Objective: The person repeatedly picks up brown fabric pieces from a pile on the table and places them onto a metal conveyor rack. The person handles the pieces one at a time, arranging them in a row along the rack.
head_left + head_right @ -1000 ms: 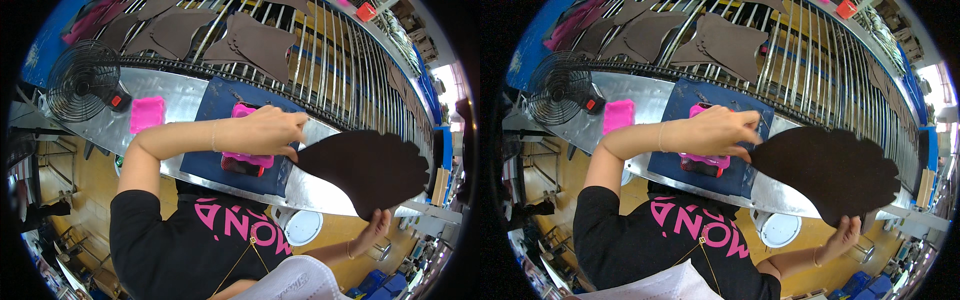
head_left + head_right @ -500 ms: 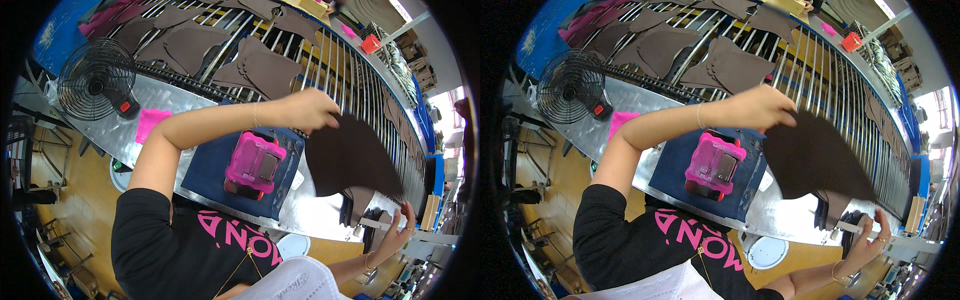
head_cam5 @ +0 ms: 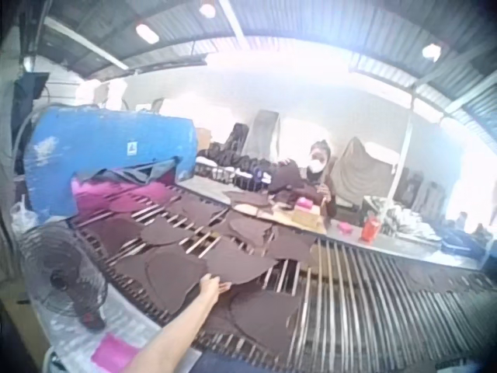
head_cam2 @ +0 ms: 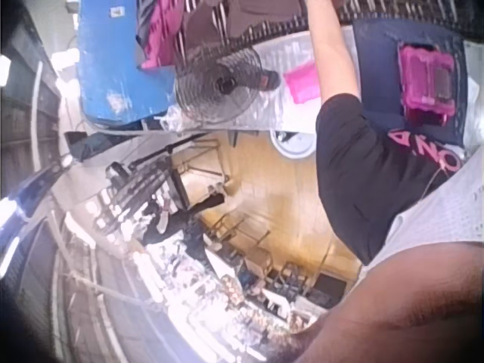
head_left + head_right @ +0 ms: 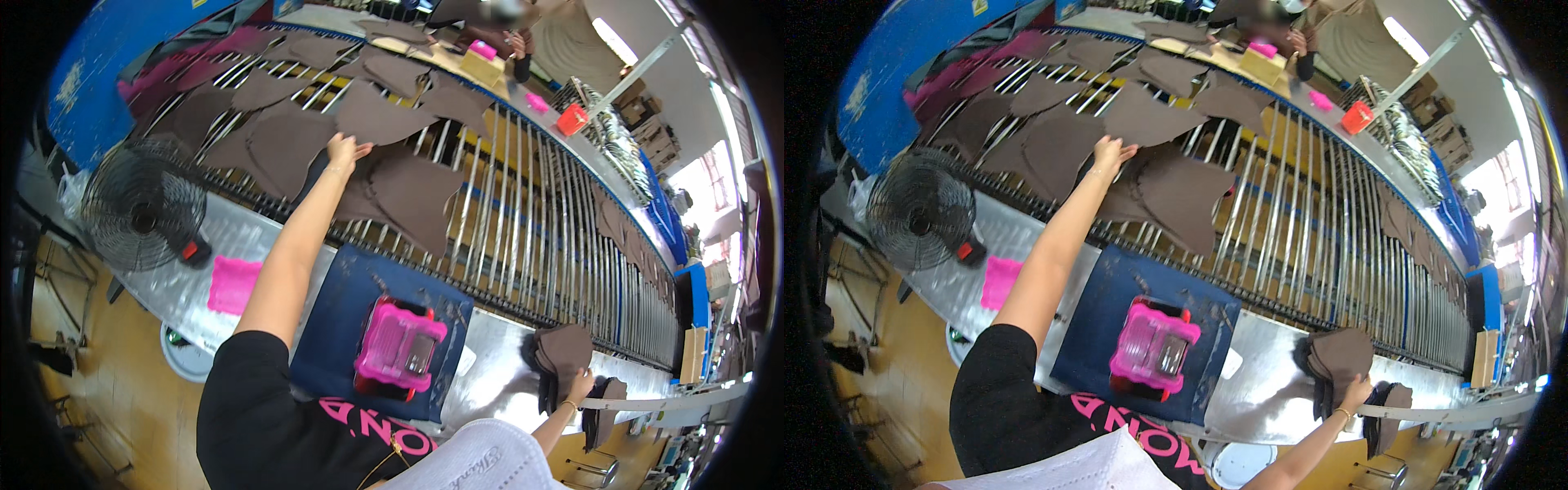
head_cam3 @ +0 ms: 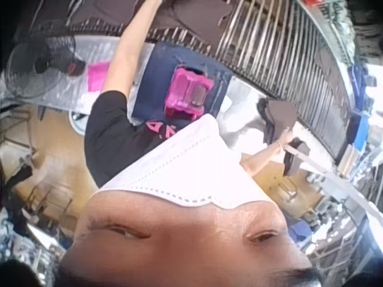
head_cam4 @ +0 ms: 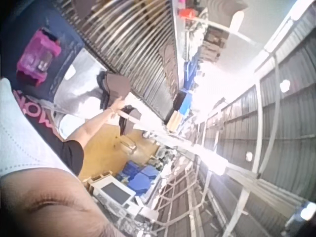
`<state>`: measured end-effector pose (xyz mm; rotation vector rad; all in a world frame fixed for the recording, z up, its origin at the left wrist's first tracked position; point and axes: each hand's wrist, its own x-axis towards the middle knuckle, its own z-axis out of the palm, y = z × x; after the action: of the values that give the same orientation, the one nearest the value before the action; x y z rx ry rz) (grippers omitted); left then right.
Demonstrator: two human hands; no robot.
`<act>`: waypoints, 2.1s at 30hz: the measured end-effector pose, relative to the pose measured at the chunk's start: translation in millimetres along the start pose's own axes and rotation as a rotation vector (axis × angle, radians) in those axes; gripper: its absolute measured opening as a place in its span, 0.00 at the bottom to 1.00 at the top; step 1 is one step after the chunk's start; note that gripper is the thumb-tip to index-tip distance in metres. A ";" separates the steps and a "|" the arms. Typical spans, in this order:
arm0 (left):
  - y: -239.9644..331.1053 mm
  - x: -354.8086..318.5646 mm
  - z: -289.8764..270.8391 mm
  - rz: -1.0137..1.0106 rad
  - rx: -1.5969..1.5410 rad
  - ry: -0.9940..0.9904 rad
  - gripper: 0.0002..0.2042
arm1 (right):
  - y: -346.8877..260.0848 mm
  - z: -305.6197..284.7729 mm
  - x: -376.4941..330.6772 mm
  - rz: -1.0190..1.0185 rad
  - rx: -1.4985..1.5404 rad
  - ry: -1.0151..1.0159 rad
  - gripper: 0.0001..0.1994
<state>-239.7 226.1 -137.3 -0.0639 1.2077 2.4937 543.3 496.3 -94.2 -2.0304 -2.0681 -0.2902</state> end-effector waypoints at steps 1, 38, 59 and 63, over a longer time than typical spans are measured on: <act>-2.5 10.5 1.2 -0.011 0.007 0.034 0.31 | 6.3 7.1 -0.9 0.029 0.015 -0.072 0.21; 129.6 -236.1 -52.1 -0.093 0.838 -0.356 0.27 | -27.5 -27.3 -30.7 0.354 -0.109 -0.035 0.28; 133.3 -273.8 -40.9 0.061 0.919 -0.467 0.27 | -32.1 -111.6 -58.5 0.086 0.069 0.004 0.11; 136.5 -286.6 -17.5 0.085 0.886 -0.596 0.26 | -53.0 -164.4 -75.6 -0.085 0.504 0.178 0.14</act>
<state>-21.9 47.8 10.5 0.8880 1.8765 1.6130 495.3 374.1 41.2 -1.5633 -1.8823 0.0378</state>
